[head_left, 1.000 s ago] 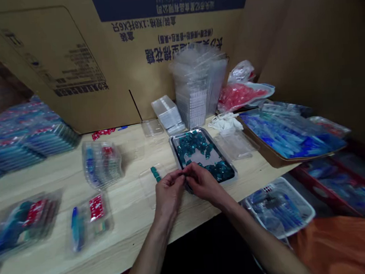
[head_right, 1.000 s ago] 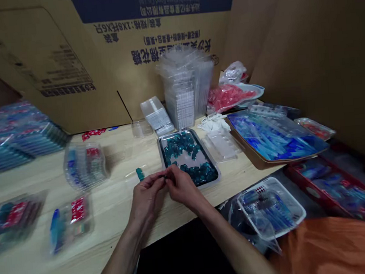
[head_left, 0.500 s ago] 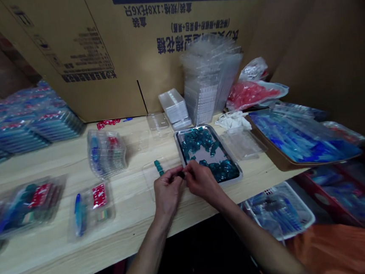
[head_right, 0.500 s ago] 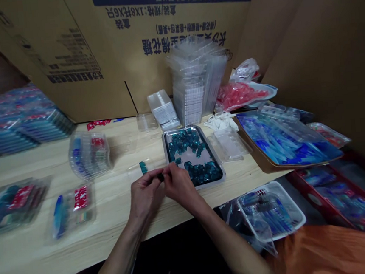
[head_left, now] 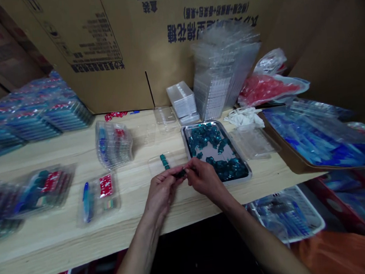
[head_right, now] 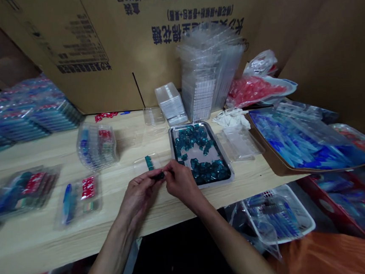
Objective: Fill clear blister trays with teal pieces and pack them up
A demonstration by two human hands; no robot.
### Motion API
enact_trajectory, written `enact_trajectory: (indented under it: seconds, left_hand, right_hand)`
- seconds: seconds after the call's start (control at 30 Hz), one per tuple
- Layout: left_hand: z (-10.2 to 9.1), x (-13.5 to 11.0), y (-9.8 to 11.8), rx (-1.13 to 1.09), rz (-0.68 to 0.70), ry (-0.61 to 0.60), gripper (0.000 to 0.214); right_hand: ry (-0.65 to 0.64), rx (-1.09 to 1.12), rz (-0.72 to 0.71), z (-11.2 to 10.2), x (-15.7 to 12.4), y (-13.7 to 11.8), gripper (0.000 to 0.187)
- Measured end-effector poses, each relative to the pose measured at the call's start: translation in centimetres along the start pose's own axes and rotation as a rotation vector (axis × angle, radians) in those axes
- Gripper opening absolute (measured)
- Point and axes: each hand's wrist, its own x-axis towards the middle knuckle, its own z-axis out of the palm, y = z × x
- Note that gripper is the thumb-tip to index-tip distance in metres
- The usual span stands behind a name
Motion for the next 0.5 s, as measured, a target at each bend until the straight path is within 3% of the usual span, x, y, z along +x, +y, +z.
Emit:
enact_trajectory:
  seconds: [0.17,0.27,0.37,0.5]
  left_hand:
    - [-1.5,-0.8,1.6,-0.127,-0.17,0.013,0.026]
    - [-3.1,-1.3,2.1,-0.11,-0.161,0.047,0.03]
    - [-5.1,-1.4,2.3,0.049,-0.001,0.114,0.031]
    - [-6.7,-0.6,2.1,0.528,0.321,0.113,0.021]
  right_hand:
    - [-0.128,0.185,0.044,0.1,0.7,0.5,0.015]
    - [-0.093,0.014,-0.077,-0.8,-0.5,0.2,0.03]
    - [-0.096,-0.397,-0.255,-1.1,-2.5,0.0,0.039]
    - [-0.278,-0.679,-0.393,0.4,-4.8,0.4,0.038]
